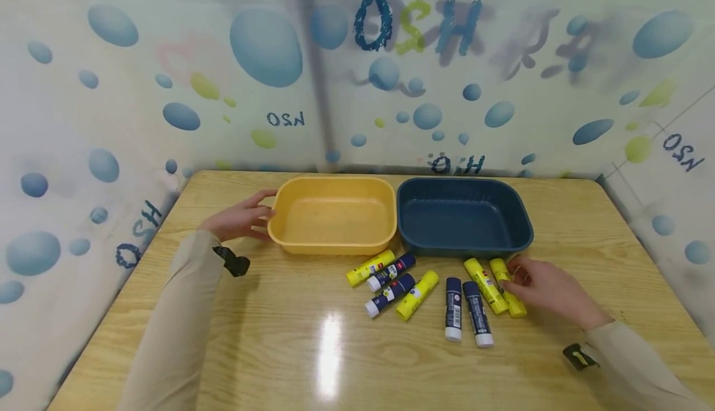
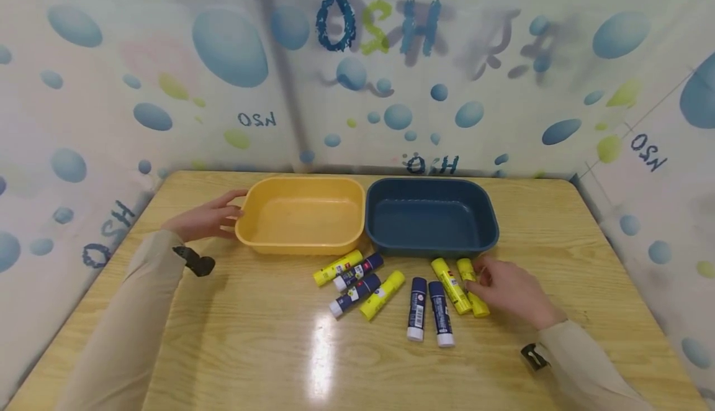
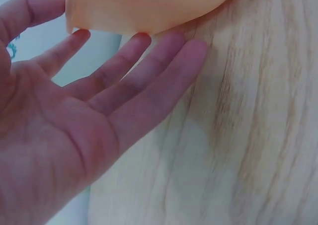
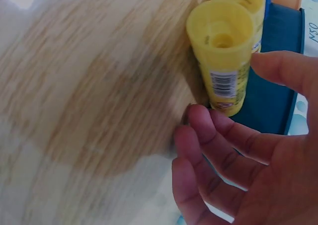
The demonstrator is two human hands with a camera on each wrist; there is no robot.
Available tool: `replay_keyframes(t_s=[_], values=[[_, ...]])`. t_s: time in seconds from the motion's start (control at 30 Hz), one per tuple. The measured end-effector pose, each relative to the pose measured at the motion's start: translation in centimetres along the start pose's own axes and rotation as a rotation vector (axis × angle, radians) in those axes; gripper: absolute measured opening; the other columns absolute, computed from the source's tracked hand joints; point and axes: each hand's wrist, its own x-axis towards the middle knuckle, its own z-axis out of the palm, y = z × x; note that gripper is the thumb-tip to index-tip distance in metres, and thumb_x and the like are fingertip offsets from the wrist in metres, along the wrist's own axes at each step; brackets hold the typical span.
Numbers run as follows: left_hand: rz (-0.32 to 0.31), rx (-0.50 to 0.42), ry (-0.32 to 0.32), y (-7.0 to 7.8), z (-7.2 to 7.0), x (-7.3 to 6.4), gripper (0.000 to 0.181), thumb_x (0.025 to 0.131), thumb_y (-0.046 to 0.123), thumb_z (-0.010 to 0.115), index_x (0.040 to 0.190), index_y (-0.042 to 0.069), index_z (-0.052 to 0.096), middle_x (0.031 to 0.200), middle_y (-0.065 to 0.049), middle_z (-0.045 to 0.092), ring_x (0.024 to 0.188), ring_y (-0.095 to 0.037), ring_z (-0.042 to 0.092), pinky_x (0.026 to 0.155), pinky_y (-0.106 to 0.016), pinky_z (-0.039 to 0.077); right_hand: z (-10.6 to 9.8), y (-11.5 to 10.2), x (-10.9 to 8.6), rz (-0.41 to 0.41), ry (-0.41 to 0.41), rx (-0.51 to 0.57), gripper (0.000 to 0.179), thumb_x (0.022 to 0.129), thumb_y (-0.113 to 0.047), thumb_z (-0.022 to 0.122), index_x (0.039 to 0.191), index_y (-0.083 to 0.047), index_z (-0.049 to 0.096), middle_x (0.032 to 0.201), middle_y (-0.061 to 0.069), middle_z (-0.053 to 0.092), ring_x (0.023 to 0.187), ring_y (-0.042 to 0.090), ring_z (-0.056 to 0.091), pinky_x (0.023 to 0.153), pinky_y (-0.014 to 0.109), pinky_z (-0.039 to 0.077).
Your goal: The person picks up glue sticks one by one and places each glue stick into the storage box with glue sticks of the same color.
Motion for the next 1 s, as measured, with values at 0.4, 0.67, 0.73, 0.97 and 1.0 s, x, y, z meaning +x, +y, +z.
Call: replay_keyframes(t_s=[0.4,0.67,0.73,0.97,1.0], values=[[0.069,-0.25,-0.091,-1.9,-0.3,0.0,0.064,0.104,0.014,0.046,0.155,0.023,0.01,0.153,-0.017,0.013,0.113,-0.034,0.056,0.095,-0.057,0.043,0.5,0.2,0.4,-0.018,-0.018,0.048,0.028,0.084,-0.018,0.069,0.097,0.004,0.059,0.075,0.001,0.053,0.062,0.015,0.045,0.053,0.03,0.039],[0.072,-0.297,-0.086,-2.0,-0.2,0.1,0.06,0.104,0.011,0.043,0.155,0.024,0.013,0.151,-0.017,0.019,0.115,-0.034,0.056,0.094,-0.058,0.042,-0.1,0.3,0.3,-0.029,-0.026,0.065,0.028,0.082,-0.016,0.07,0.098,0.005,0.059,0.078,0.001,0.057,0.067,0.016,0.049,0.056,0.031,0.044],[0.07,-0.306,-0.085,-1.9,-0.2,0.2,0.06,0.104,0.01,0.043,0.154,0.024,0.014,0.152,-0.017,0.019,0.116,-0.035,0.055,0.094,-0.058,0.042,-0.3,0.2,0.2,-0.021,-0.027,0.065,0.029,0.081,-0.016,0.071,0.098,0.005,0.059,0.079,0.001,0.059,0.068,0.016,0.051,0.057,0.031,0.045],[0.055,-0.32,-0.072,-1.8,-0.2,0.3,0.063,0.104,0.01,0.044,0.155,0.025,0.011,0.154,-0.017,0.014,0.115,-0.034,0.055,0.094,-0.056,0.043,-1.2,-0.3,-0.2,-0.045,0.006,0.014,0.031,0.078,-0.016,0.074,0.098,0.002,0.06,0.08,0.0,0.059,0.068,0.015,0.052,0.056,0.029,0.046],[0.052,-0.324,-0.069,-1.8,-0.2,0.3,0.063,0.103,0.009,0.044,0.155,0.025,0.011,0.154,-0.017,0.013,0.115,-0.034,0.054,0.094,-0.056,0.043,-1.3,-0.5,-0.2,-0.053,0.013,0.007,0.03,0.078,-0.016,0.074,0.098,0.002,0.06,0.08,0.0,0.059,0.068,0.014,0.052,0.056,0.029,0.046]])
